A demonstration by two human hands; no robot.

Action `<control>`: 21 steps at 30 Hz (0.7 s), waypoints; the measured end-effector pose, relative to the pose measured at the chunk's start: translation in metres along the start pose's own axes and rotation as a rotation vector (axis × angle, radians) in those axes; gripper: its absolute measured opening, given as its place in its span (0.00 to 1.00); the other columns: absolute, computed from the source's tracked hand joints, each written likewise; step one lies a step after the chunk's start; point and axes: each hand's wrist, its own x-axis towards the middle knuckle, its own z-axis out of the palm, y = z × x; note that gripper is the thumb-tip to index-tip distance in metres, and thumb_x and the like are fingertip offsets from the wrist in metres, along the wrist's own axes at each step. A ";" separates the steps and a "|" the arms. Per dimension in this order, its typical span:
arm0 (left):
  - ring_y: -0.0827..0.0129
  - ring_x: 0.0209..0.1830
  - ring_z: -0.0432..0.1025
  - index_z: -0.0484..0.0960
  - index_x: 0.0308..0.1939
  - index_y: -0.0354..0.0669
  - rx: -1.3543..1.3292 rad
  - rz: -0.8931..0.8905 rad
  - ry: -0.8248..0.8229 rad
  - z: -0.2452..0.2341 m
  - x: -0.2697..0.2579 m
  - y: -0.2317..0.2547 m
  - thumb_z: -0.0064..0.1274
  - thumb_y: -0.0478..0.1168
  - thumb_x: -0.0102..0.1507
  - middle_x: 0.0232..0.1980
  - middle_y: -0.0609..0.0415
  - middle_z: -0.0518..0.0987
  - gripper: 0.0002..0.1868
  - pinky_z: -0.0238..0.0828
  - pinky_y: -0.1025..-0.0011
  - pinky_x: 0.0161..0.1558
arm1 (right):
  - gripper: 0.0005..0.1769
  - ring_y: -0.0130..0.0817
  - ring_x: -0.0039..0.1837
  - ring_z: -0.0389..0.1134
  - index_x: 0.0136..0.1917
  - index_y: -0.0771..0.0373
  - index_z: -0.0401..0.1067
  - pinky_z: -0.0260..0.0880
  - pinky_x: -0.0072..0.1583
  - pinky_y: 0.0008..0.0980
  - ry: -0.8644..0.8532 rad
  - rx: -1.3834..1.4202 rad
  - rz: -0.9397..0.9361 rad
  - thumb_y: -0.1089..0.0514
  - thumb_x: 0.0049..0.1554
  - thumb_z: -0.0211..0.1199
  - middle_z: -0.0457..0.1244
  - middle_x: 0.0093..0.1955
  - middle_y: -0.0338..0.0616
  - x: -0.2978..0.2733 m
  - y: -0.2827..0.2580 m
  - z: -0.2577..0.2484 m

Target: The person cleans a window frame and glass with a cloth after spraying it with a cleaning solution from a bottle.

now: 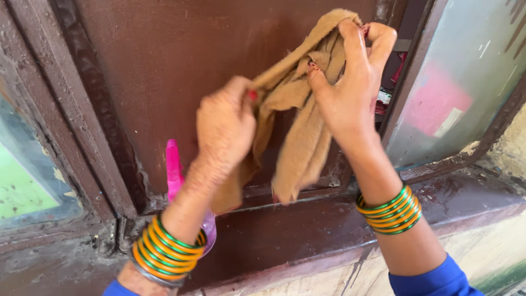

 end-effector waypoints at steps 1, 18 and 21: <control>0.57 0.33 0.82 0.80 0.43 0.48 0.000 -0.002 0.001 -0.004 0.005 -0.003 0.48 0.38 0.66 0.35 0.51 0.84 0.05 0.78 0.60 0.40 | 0.34 0.52 0.69 0.57 0.68 0.76 0.65 0.60 0.72 0.43 -0.002 0.001 -0.001 0.69 0.51 0.74 0.53 0.67 0.62 0.001 0.011 -0.001; 0.73 0.32 0.78 0.86 0.33 0.42 -1.000 -0.477 -0.289 -0.025 0.031 0.018 0.61 0.44 0.58 0.33 0.58 0.85 0.09 0.79 0.68 0.40 | 0.05 0.19 0.35 0.59 0.53 0.61 0.71 0.57 0.35 0.25 -0.348 0.549 0.554 0.65 0.68 0.54 0.60 0.36 0.29 0.013 0.047 -0.032; 0.77 0.34 0.71 0.79 0.30 0.44 -0.713 -0.279 -0.172 -0.018 0.023 0.015 0.66 0.46 0.60 0.31 0.61 0.79 0.13 0.71 0.70 0.43 | 0.12 0.33 0.24 0.54 0.47 0.65 0.70 0.50 0.26 0.39 -0.291 0.317 0.692 0.57 0.69 0.54 0.58 0.27 0.40 0.025 0.065 -0.028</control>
